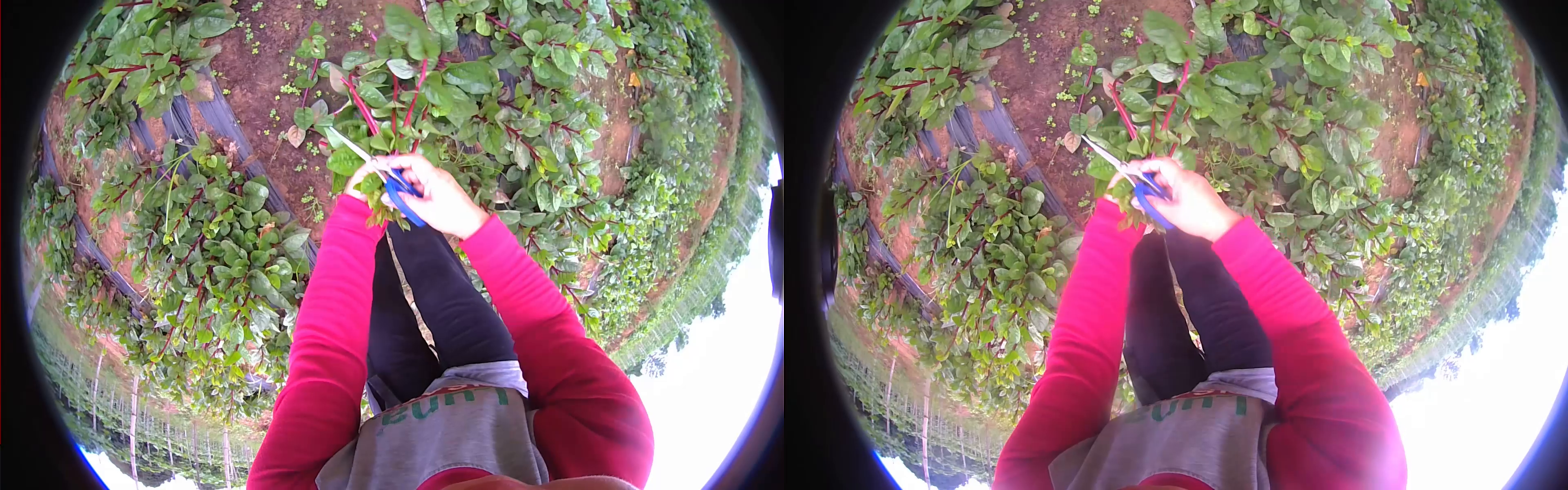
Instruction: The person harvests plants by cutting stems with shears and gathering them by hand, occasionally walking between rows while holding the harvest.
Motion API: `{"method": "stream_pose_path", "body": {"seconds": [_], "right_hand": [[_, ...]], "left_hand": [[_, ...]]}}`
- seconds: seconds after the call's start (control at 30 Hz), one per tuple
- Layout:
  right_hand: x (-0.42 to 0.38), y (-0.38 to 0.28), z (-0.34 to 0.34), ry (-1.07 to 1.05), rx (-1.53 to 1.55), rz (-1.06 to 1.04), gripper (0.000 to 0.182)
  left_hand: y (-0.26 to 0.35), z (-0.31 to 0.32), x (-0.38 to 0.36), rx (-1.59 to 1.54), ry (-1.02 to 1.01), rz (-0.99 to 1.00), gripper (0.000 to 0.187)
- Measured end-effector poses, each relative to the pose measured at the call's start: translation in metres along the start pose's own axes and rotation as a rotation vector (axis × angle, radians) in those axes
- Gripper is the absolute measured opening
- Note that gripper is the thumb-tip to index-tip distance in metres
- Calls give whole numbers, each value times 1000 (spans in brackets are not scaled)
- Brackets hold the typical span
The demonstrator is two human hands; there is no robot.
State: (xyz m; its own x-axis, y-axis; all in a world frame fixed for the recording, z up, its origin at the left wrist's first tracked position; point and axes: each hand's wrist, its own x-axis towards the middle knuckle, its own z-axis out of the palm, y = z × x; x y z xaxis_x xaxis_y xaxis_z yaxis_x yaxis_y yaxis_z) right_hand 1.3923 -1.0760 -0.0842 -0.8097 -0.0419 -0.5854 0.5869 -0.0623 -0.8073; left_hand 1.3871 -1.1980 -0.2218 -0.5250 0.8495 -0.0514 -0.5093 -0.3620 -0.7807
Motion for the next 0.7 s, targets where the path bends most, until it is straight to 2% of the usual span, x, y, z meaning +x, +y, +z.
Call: {"method": "stream_pose_path", "body": {"seconds": [0.03, 0.07, 0.1, 0.13, 0.2, 0.23, 0.27, 0.33, 0.37, 0.43, 0.5, 0.53, 0.6, 0.7], "right_hand": [[-12, 0, 2, 4, 43, 18, 37], [-25, 10, -5, -30, 22, 140, 39], [-35, 11, -11, -8, 269, 210, 37], [-42, 10, -17, 11, 515, 274, 36], [-42, 18, -46, 111, 373, 251, 35], [-38, 22, -63, 197, 332, 304, 36], [-30, 27, -80, 285, 288, 355, 37], [-2, 55, -106, 409, 196, 374, 47], [11, 57, -116, 401, 175, 463, 51], [39, 77, -138, 311, 195, 563, 58], [67, 81, -142, 274, 127, 635, 55], [80, 83, -141, 258, 68, 673, 53], [101, 84, -140, 234, -73, 684, 49], [117, 85, -132, 246, -191, 707, 47]], "left_hand": [[5, 17, -18, 337, 395, -1, 33], [6, 26, -29, 679, 786, -12, 34], [9, 10, -44, 672, 950, 49, 32], [-13, 37, -28, 608, 933, 9, 27], [-16, 34, -36, 319, 793, 122, 22], [-17, 38, -38, 258, 901, 164, 19], [-14, 30, -43, 261, 901, 160, 19], [-1, 5, -56, 357, 163, 64, 40], [4, 14, -60, 269, 336, -7, 42], [9, 14, -61, 249, 395, -18, 43], [13, 16, -58, 209, 432, -85, 42], [8, 25, -53, 206, 435, -78, 42], [-5, 38, -44, 239, 662, 61, 27], [-13, 45, -43, 230, 716, 125, 30]]}}
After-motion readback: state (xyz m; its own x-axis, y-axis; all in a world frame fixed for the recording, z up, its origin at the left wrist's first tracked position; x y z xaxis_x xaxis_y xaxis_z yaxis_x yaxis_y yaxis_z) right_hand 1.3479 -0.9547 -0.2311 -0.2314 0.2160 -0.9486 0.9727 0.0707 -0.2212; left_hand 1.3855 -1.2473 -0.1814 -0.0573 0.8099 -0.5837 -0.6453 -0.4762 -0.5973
